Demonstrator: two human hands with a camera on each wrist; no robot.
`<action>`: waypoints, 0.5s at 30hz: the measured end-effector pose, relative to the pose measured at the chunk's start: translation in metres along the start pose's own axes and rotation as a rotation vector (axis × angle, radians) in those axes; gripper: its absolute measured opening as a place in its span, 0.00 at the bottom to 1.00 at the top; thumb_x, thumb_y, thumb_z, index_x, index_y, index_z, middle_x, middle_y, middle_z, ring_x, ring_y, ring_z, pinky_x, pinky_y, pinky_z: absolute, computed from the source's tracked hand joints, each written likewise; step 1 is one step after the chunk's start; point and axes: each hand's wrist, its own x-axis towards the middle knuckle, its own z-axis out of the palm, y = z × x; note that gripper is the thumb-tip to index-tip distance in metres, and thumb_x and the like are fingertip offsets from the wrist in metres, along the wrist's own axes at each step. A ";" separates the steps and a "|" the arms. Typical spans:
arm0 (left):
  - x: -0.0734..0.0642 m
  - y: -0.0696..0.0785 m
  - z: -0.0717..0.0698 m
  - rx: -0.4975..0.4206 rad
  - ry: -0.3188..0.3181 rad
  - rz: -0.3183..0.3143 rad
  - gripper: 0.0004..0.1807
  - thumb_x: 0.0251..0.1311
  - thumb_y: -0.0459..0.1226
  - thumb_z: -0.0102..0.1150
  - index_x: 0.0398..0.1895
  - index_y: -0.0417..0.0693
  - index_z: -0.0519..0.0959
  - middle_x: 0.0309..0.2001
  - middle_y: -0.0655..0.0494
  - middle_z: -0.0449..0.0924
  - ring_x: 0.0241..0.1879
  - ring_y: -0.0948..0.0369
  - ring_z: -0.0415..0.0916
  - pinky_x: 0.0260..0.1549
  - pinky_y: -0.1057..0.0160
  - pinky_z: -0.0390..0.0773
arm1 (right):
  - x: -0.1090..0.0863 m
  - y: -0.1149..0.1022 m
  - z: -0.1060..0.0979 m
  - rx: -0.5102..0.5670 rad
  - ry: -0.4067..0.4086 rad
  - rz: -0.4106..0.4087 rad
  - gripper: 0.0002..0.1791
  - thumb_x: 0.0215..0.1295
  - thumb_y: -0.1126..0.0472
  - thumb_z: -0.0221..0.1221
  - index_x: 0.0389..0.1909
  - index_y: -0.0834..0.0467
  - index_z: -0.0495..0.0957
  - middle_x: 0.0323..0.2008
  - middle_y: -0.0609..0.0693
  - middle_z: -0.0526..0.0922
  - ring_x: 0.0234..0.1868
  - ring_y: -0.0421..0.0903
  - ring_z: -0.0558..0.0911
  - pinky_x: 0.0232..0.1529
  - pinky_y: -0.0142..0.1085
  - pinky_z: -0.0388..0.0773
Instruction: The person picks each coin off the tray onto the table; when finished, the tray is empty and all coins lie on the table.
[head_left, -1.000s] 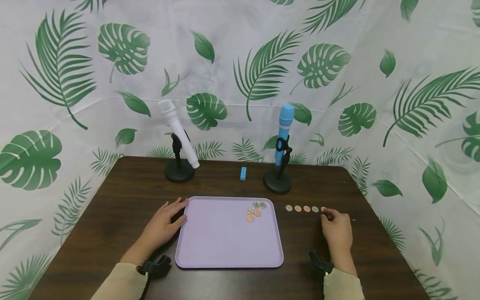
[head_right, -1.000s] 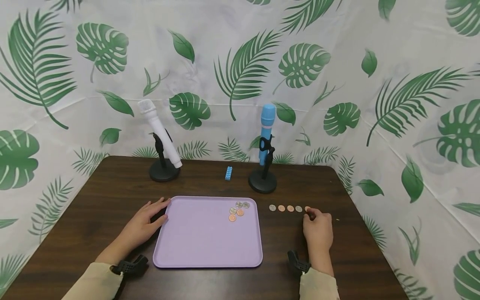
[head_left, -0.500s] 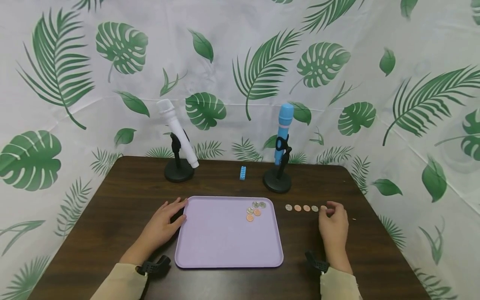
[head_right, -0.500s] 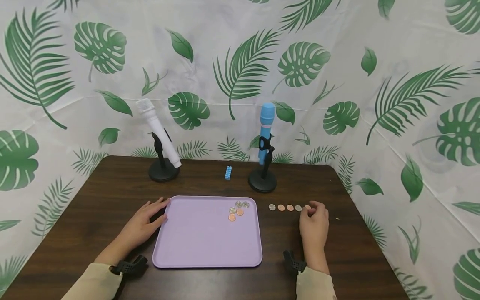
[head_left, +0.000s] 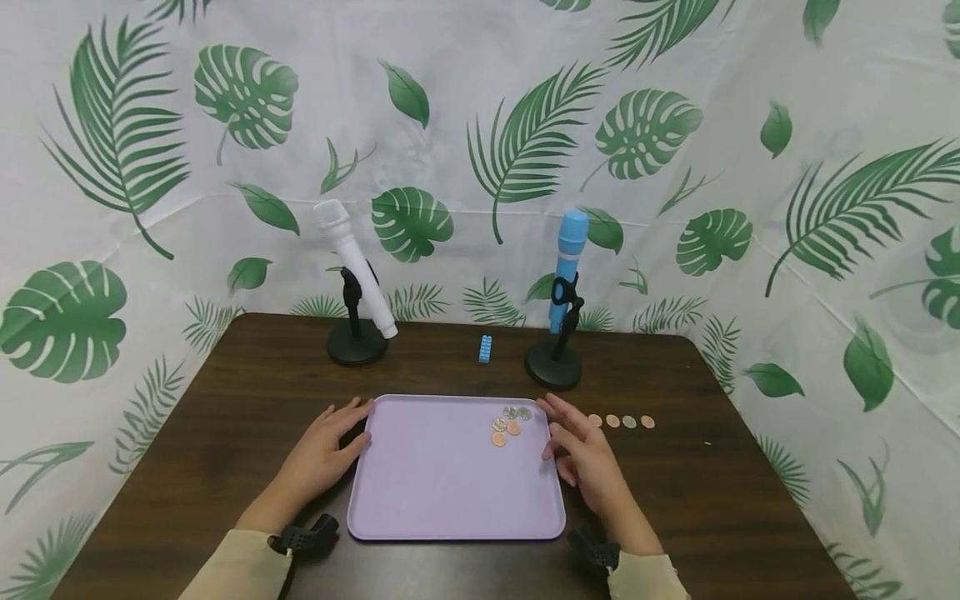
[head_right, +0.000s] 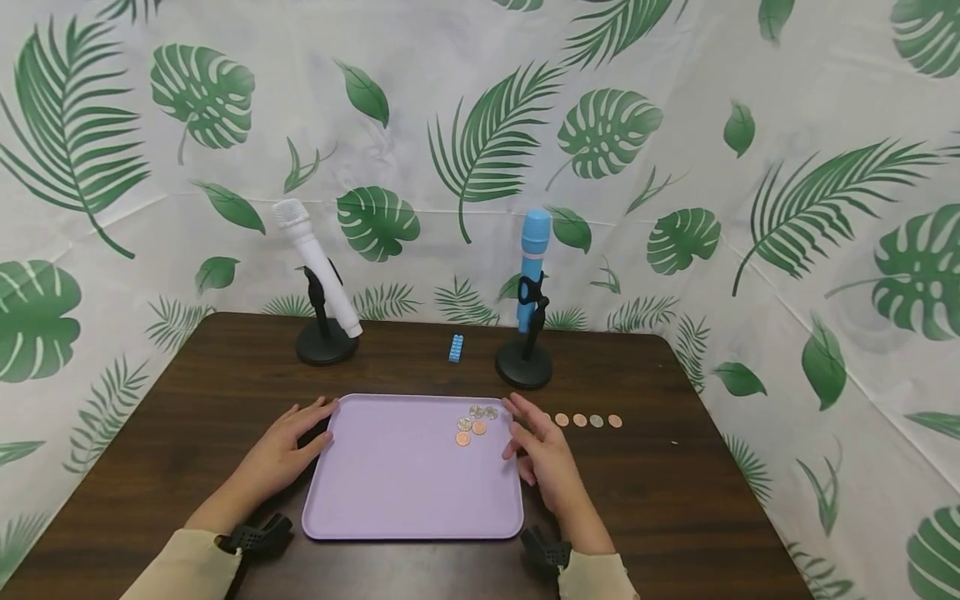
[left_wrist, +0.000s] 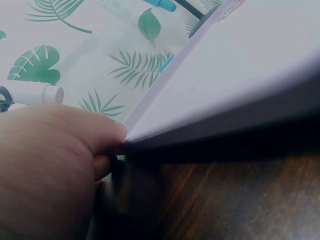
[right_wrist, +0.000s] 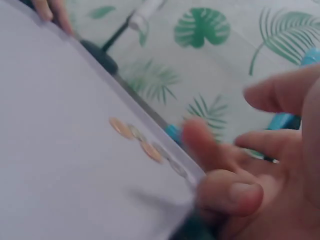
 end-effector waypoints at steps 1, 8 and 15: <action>0.000 0.000 0.000 -0.003 -0.002 -0.006 0.33 0.78 0.43 0.63 0.83 0.50 0.70 0.81 0.46 0.70 0.85 0.43 0.60 0.86 0.31 0.48 | -0.001 0.000 0.003 -0.002 -0.048 0.015 0.34 0.86 0.57 0.54 0.87 0.54 0.58 0.85 0.56 0.65 0.33 0.41 0.84 0.15 0.26 0.67; 0.000 -0.002 0.000 0.006 -0.009 -0.014 0.33 0.78 0.43 0.62 0.83 0.51 0.70 0.82 0.47 0.70 0.85 0.43 0.59 0.85 0.31 0.48 | -0.004 -0.002 0.018 -0.085 -0.153 0.130 0.42 0.83 0.51 0.59 0.89 0.53 0.52 0.86 0.56 0.60 0.34 0.40 0.87 0.16 0.27 0.67; 0.001 -0.003 0.001 0.000 -0.017 -0.020 0.33 0.78 0.43 0.62 0.83 0.52 0.70 0.82 0.47 0.69 0.86 0.44 0.59 0.86 0.31 0.47 | -0.007 -0.008 0.021 -0.192 -0.071 0.193 0.33 0.81 0.50 0.62 0.80 0.56 0.70 0.68 0.63 0.79 0.27 0.44 0.83 0.15 0.29 0.73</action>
